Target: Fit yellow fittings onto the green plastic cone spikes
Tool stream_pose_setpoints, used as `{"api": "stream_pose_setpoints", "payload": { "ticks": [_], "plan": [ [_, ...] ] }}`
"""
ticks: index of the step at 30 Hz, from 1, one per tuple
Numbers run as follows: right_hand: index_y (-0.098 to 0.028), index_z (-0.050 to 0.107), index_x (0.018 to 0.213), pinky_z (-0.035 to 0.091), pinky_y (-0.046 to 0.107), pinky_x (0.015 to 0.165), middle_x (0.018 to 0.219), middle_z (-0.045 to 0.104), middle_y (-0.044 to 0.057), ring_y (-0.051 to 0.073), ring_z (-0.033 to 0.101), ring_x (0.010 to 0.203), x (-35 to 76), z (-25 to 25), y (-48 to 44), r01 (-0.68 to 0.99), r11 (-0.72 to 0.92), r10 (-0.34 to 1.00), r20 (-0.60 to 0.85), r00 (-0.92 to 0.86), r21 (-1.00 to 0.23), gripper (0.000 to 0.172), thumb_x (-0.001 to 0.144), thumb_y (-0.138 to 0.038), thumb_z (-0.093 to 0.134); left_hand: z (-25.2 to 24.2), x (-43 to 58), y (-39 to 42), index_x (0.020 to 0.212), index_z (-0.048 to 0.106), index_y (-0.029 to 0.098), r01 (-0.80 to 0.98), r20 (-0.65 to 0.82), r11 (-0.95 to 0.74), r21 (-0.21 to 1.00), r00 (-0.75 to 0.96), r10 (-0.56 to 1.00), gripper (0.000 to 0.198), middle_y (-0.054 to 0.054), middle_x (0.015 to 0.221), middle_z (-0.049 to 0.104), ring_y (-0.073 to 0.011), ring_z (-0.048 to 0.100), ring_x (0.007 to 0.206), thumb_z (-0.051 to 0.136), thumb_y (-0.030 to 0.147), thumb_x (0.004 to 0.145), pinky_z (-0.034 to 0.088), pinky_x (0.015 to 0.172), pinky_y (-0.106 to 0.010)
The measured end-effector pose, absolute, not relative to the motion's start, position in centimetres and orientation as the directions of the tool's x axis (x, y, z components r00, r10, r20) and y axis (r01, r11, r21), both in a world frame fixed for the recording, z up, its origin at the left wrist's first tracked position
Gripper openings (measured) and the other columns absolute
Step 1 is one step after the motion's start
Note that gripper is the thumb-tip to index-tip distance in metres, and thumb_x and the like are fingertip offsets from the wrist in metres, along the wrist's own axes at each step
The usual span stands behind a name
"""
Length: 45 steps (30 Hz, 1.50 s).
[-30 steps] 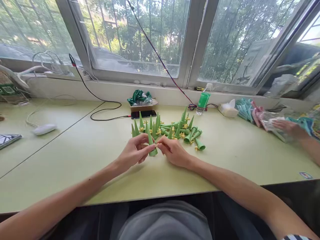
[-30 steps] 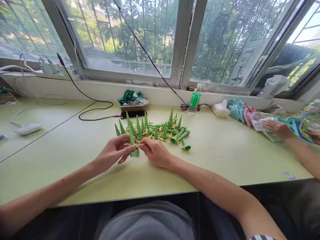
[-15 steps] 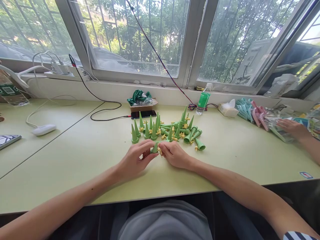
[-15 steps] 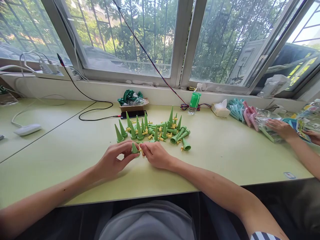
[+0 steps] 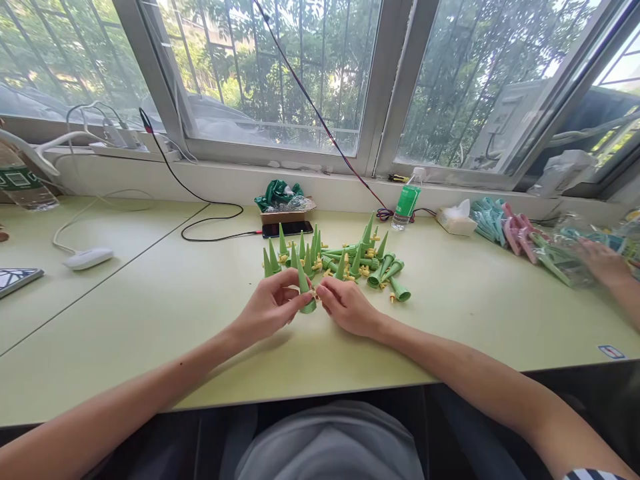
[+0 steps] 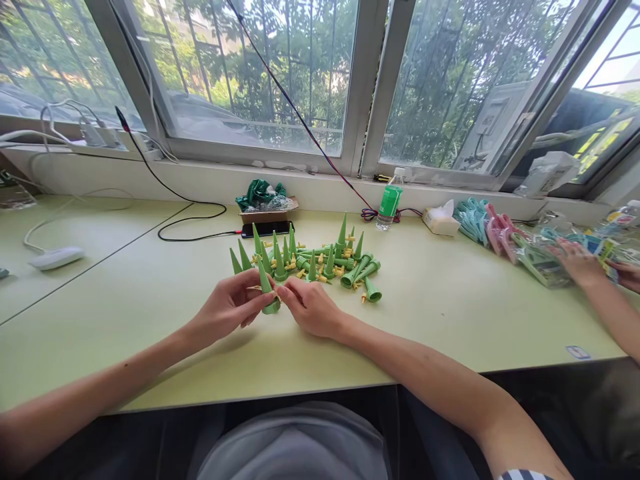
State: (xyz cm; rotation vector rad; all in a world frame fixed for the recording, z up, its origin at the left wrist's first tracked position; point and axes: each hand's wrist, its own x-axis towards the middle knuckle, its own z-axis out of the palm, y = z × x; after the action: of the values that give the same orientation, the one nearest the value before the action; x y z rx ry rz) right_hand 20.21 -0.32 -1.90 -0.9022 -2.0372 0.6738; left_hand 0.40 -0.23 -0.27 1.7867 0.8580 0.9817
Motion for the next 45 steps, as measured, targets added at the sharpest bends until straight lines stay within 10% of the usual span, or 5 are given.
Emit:
{"api": "stream_pose_setpoints", "payload": {
  "ticks": [19, 30, 45],
  "plan": [
    [-0.023, 0.033, 0.074, 0.026, 0.024, 0.056, 0.062, 0.036, -0.006, 0.011, 0.032, 0.053, 20.5, -2.2, -0.1, 0.413, 0.676, 0.731, 0.483, -0.482, -0.611, 0.034, 0.103, -0.042, 0.034, 0.2, 0.0, 0.1, 0.1, 0.059, 0.015, 0.024, 0.129, -0.168, 0.986, 0.534, 0.836, 0.029, -0.003, 0.085, 0.06, -0.0027, 0.043, 0.046, 0.069, 0.039, 0.088, 0.037, 0.041, -0.017],
    [-0.021, 0.034, 0.067, 0.026, 0.026, 0.057, 0.058, 0.038, -0.004, 0.011, 0.033, 0.052, 20.4, -2.2, -0.1, 0.455, 0.654, 0.755, 0.481, -0.446, -0.604, 0.043, 0.104, -0.042, 0.028, -0.4, 0.4, -0.6, 0.101, 0.057, 0.016, 0.085, 0.279, -0.374, 0.924, 0.521, 0.807, 0.023, 0.008, 0.052, 0.04, -0.0075, 0.041, 0.044, 0.066, 0.034, 0.09, 0.034, 0.043, -0.021],
    [-0.021, 0.023, 0.057, 0.021, 0.027, 0.051, 0.051, 0.022, -0.005, 0.009, 0.023, 0.047, 19.9, -2.2, 0.0, 0.461, 0.609, 0.791, 0.45, -0.415, -0.645, 0.053, 0.102, -0.047, 0.029, -1.3, 0.4, -1.0, 0.089, 0.063, 0.018, 0.309, 0.525, -0.736, 0.602, 0.542, 0.657, 0.005, 0.0, 0.069, 0.053, -0.0104, 0.046, 0.058, 0.061, 0.022, 0.089, 0.041, 0.056, -0.024]
  ]
}}
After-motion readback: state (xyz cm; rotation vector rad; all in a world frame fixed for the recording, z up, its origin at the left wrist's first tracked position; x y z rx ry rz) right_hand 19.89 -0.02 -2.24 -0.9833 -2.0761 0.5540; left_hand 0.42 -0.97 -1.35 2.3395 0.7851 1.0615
